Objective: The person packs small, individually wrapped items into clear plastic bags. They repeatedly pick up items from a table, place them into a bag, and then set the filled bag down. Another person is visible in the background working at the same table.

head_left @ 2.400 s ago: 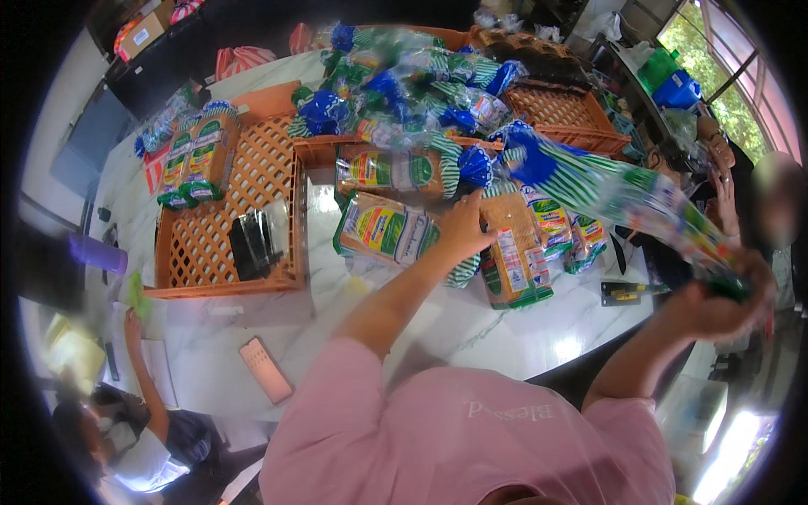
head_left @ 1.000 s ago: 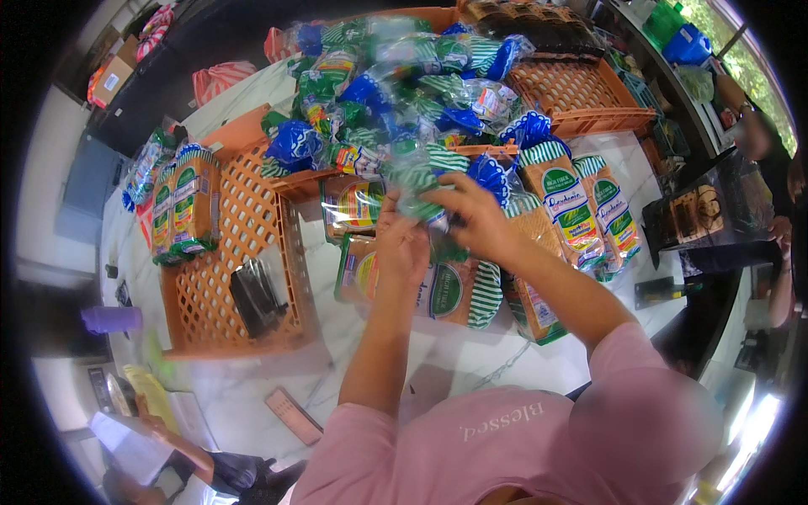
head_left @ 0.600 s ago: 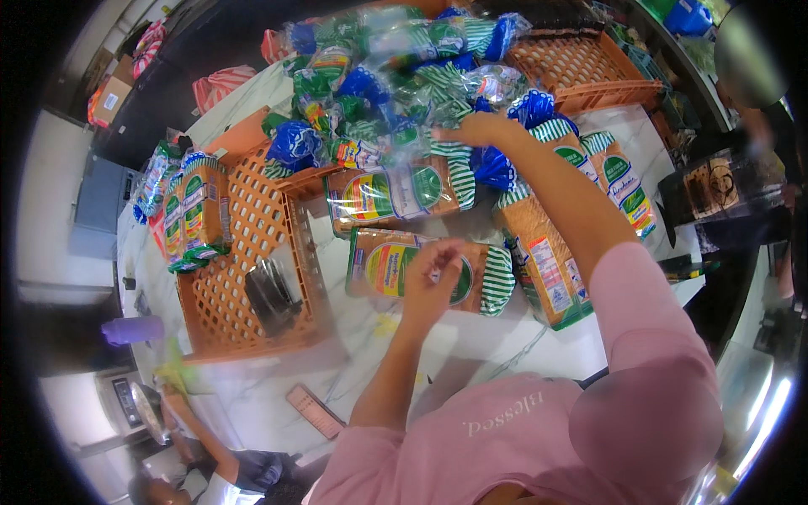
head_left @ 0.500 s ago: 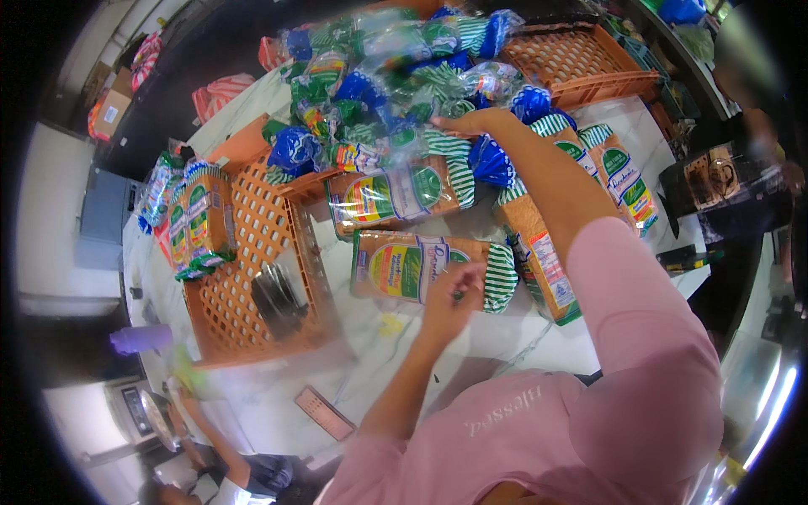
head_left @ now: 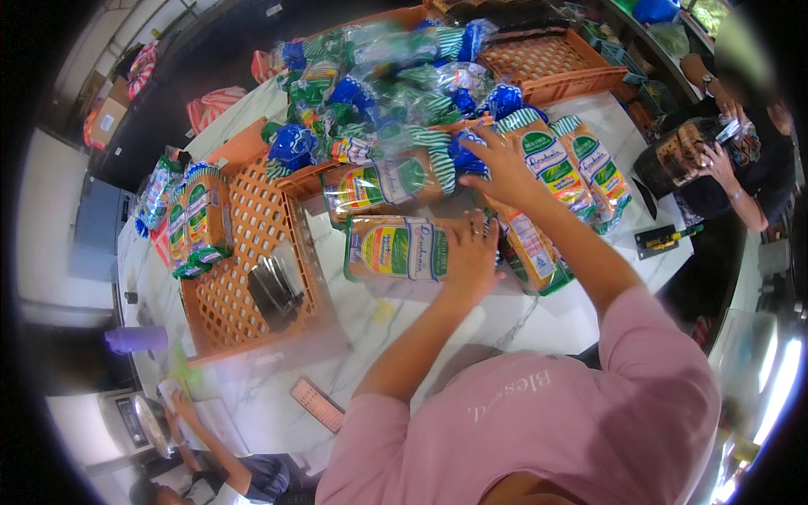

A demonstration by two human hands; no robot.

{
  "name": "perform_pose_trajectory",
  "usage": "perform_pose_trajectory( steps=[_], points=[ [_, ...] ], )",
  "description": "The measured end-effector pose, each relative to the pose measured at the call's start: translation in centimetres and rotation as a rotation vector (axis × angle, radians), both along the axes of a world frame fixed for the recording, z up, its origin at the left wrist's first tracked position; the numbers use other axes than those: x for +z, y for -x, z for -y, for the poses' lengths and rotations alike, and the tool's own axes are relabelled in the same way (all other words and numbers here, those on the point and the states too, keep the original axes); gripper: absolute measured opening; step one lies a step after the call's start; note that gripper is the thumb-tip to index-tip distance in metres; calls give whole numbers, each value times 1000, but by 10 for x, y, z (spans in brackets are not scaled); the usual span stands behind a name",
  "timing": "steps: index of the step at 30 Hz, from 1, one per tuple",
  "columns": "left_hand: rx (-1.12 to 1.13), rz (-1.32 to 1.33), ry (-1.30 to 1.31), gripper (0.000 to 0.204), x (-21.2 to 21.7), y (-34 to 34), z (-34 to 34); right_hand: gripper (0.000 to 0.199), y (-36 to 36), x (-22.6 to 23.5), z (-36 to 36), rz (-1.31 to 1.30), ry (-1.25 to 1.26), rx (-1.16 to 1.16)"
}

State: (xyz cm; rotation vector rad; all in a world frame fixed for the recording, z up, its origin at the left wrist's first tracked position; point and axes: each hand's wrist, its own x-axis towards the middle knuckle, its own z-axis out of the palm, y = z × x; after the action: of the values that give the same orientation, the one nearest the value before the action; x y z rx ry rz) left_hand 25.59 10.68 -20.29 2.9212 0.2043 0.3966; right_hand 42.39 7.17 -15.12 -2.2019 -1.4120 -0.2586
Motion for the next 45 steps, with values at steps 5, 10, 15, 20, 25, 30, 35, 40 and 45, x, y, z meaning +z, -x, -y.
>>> perform_pose_trajectory(
  steps=[5,10,15,20,25,30,35,40,45],
  points=[
    [2,-291,-70,55,2,-21,-9,30,81,3,117,-647,-126,-118],
    [-107,-114,60,19,-16,-30,-21,25,157,-41,190,-1360,-75,-4],
    [-171,92,79,11,12,4,-15,42,191,-36,204,-1319,-14,-9],
    [-109,477,372,8,84,51,-19,70,203,5,185,-743,-367,1],
    [47,504,798,6,105,89,-18,73,186,59,143,-235,-312,-66],
    [-32,577,799,10,76,96,7,50,163,87,119,-487,-188,53],
    [36,634,741,8,94,107,22,37,156,114,109,-694,-352,-82],
    [-108,752,246,17,135,117,45,33,159,127,114,-886,-240,-108],
    [-67,658,156,12,143,111,59,26,160,118,113,-399,-307,-139]
  ],
)
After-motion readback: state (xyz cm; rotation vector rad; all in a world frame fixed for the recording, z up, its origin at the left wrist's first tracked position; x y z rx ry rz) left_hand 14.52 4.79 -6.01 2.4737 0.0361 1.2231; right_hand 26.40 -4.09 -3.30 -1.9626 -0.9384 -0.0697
